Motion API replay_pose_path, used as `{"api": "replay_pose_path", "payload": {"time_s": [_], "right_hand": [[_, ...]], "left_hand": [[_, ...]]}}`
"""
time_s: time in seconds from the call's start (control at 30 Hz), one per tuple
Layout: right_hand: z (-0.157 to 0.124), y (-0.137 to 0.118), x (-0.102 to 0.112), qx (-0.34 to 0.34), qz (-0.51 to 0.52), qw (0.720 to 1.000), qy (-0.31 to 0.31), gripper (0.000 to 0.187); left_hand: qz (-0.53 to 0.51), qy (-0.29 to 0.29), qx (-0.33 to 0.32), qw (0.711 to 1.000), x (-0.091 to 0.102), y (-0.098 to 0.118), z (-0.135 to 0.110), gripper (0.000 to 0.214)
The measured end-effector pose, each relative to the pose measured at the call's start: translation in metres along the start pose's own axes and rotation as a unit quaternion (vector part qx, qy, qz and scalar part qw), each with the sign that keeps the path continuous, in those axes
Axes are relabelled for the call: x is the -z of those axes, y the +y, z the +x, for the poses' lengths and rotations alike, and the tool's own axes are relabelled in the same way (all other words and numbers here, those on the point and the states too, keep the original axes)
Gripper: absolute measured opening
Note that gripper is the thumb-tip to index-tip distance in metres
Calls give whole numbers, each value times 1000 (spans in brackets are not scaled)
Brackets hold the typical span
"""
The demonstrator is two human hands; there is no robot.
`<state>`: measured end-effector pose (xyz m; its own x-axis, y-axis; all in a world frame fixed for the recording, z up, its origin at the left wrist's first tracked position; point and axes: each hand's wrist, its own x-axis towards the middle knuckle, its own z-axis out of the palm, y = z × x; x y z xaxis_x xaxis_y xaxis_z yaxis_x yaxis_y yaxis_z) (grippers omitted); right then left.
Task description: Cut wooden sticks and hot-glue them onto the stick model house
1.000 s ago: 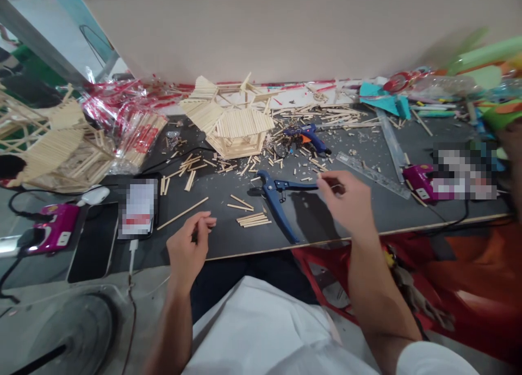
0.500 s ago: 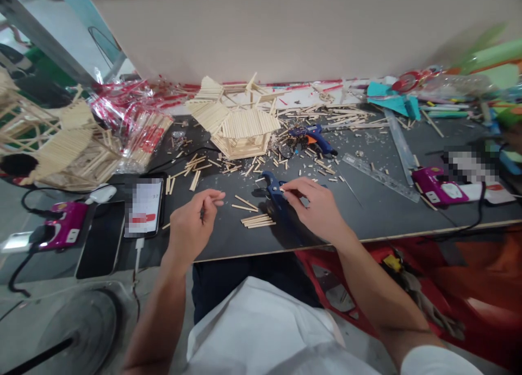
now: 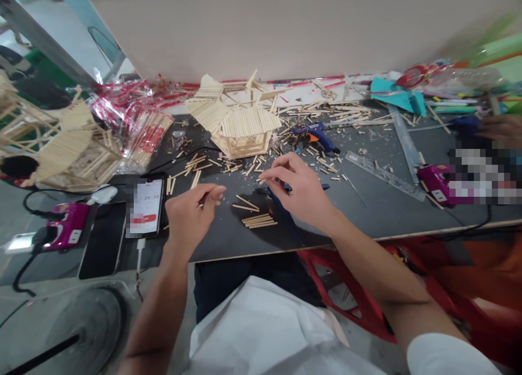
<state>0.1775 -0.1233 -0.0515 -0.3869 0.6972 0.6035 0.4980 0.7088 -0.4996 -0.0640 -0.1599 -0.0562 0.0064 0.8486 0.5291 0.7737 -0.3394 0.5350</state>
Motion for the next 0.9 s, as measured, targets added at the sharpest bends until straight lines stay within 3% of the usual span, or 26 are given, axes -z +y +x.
{"api": "replay_pose_path", "payload": {"time_s": [0.1, 0.37, 0.47, 0.57, 0.77, 0.9], "right_hand": [[8, -1, -3, 25, -10, 1000, 13, 16], [30, -8, -7, 74, -9, 995, -62, 24], [35, -10, -7, 98, -8, 993, -72, 23], [39, -10, -7, 117, -14, 991, -61, 22], [50, -9, -6, 99, -39, 992, -65, 23], [73, -6, 6, 88, -42, 993, -73, 18]], "left_hand": [[-33, -71, -29, 997, 6, 2, 13, 31], [-98, -232, -45, 967, 16, 16, 49, 44], [-81, -233, -62, 967, 18, 20, 61, 36], [-106, -244, -66, 962, 20, 21, 69, 44], [-148, -233, 17, 961, 21, 22, 77, 35], [-82, -178, -26, 980, 19, 15, 99, 33]]}}
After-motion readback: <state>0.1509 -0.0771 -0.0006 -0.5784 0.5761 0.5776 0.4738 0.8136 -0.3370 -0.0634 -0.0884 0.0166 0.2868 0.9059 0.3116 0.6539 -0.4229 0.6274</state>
